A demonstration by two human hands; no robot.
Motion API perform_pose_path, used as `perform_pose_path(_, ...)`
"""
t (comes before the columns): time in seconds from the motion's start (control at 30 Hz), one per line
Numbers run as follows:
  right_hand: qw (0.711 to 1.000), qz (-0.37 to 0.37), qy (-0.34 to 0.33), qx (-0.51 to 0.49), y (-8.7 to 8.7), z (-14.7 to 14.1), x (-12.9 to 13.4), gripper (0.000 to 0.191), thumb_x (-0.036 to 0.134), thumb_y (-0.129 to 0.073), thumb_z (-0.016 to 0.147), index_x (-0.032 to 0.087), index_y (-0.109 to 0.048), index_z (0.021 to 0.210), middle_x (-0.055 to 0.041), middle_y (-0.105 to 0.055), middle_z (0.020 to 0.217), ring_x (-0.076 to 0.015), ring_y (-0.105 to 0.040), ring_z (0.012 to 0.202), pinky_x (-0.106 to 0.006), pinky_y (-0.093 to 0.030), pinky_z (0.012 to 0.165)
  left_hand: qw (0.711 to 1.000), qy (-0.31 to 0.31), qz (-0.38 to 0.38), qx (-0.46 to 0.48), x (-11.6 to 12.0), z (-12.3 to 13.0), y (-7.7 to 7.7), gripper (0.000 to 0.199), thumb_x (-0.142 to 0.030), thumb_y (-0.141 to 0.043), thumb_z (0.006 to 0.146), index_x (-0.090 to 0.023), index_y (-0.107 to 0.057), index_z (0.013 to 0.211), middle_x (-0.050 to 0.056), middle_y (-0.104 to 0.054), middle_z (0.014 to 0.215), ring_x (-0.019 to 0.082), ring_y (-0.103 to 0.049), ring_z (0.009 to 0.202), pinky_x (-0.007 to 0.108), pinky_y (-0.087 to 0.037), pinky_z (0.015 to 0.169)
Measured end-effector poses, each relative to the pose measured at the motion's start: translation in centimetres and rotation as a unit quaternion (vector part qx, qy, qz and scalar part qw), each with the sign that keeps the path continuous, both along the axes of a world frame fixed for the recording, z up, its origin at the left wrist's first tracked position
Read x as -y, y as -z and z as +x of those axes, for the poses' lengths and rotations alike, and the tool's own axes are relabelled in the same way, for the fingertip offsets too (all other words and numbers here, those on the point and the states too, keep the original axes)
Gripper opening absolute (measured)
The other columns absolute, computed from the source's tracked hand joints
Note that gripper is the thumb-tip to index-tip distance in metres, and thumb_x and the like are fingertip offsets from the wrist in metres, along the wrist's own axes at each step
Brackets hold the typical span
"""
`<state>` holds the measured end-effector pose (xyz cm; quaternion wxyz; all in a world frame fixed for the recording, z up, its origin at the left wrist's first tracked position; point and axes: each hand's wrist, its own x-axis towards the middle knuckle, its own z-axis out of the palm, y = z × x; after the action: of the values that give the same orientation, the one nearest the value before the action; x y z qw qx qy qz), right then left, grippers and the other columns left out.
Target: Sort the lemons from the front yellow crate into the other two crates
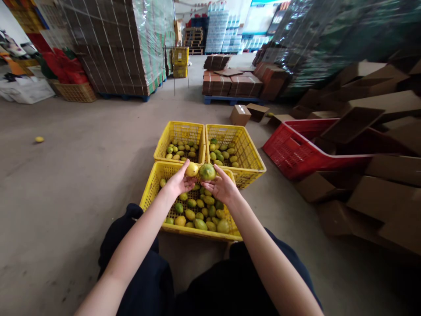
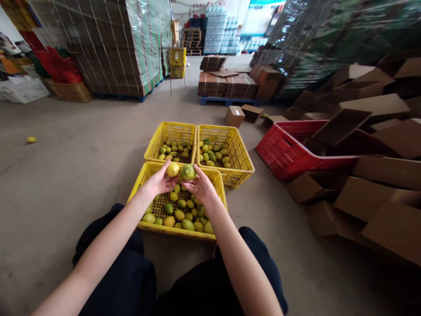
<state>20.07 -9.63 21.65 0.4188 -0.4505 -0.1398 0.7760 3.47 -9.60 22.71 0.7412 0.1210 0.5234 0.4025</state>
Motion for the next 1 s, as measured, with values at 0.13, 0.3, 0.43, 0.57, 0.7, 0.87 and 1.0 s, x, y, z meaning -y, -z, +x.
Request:
perform_pose_path(0.13,0.997,0.051,0.043,0.035,0.1,-0.4,0.3,0.016,0.031,-0.07,0.084,0.018,-0.063,0.091,-0.0073,-0.071,0.074,-0.0191,-0.071,0.064,-0.03,-0.063,0.061,0.994,-0.034,0.102,-0.022,0.2,0.2,0.2,0.037,-0.043,-0.082,0.073,-0.017,-0.063,0.091,0.004,-0.067,0.083,0.013,-0.066,0.068,0.024,-0.055,0.061)
perform_pose_path(0.3,0.916,0.271,0.161,0.248,0.5,-0.5,0.7,0.055,0.027,-0.089,0.055,0.026,-0.059,0.101,0.0001,-0.063,0.096,-0.0162,-0.068,0.073,-0.031,-0.061,0.066,0.898,-0.11,0.379,-0.197,-0.1,-0.1,0.6,0.048,-0.022,-0.092,0.058,-0.019,-0.06,0.094,0.004,-0.067,0.103,0.017,-0.067,0.092,0.029,-0.055,0.086)
perform_pose_path(0.43,0.782,0.452,0.188,0.387,0.7,-0.1,0.8,0.054,0.029,-0.084,0.059,0.028,-0.06,0.108,-0.0033,-0.052,0.117,-0.0211,-0.063,0.097,-0.035,-0.059,0.076,0.803,-0.077,0.51,-0.298,-0.7,-0.9,1.1,0.05,-0.026,-0.089,0.063,-0.022,-0.06,0.104,0.007,-0.064,0.112,0.02,-0.066,0.099,0.03,-0.058,0.08)
perform_pose_path(0.57,0.7,0.523,0.195,0.445,1.0,0.0,0.9,0.05,0.025,-0.077,0.068,0.03,-0.058,0.114,-0.0052,-0.05,0.121,-0.0247,-0.059,0.11,-0.039,-0.058,0.081,0.712,-0.072,0.583,-0.384,-0.7,-1.3,1.5,0.049,-0.028,-0.085,0.07,-0.025,-0.063,0.113,0.009,-0.059,0.118,0.022,-0.062,0.107,0.027,-0.059,0.074)
perform_pose_path(0.7,0.67,0.549,0.213,0.452,1.3,-0.2,0.8,0.055,0.023,-0.075,0.07,0.03,-0.051,0.119,-0.0059,-0.051,0.123,-0.0256,-0.057,0.113,-0.042,-0.057,0.085,0.652,-0.07,0.622,-0.429,-0.5,-1.2,1.6,0.044,-0.027,-0.08,0.077,-0.028,-0.063,0.118,0.008,-0.057,0.117,0.022,-0.061,0.11,0.029,-0.06,0.078)
perform_pose_path(0.87,0.707,0.529,0.222,0.415,1.2,-0.6,0.8,0.057,0.023,-0.079,0.065,0.029,-0.05,0.114,-0.0043,-0.054,0.121,-0.0237,-0.059,0.11,-0.04,-0.057,0.086,0.678,-0.066,0.613,-0.401,-0.6,-1.2,1.5,0.046,-0.026,-0.083,0.074,-0.027,-0.066,0.116,0.007,-0.062,0.117,0.022,-0.062,0.111,0.031,-0.059,0.084)
perform_pose_path(1.0,0.821,0.443,0.23,0.276,0.2,-0.6,0.8,0.06,0.023,-0.087,0.054,0.028,-0.051,0.102,0.0001,-0.058,0.115,-0.0173,-0.065,0.093,-0.032,-0.058,0.078,0.81,-0.073,0.517,-0.268,-0.9,-1.2,0.8,0.054,-0.024,-0.088,0.064,-0.023,-0.066,0.113,0.007,-0.067,0.116,0.022,-0.064,0.108,0.032,-0.057,0.088)
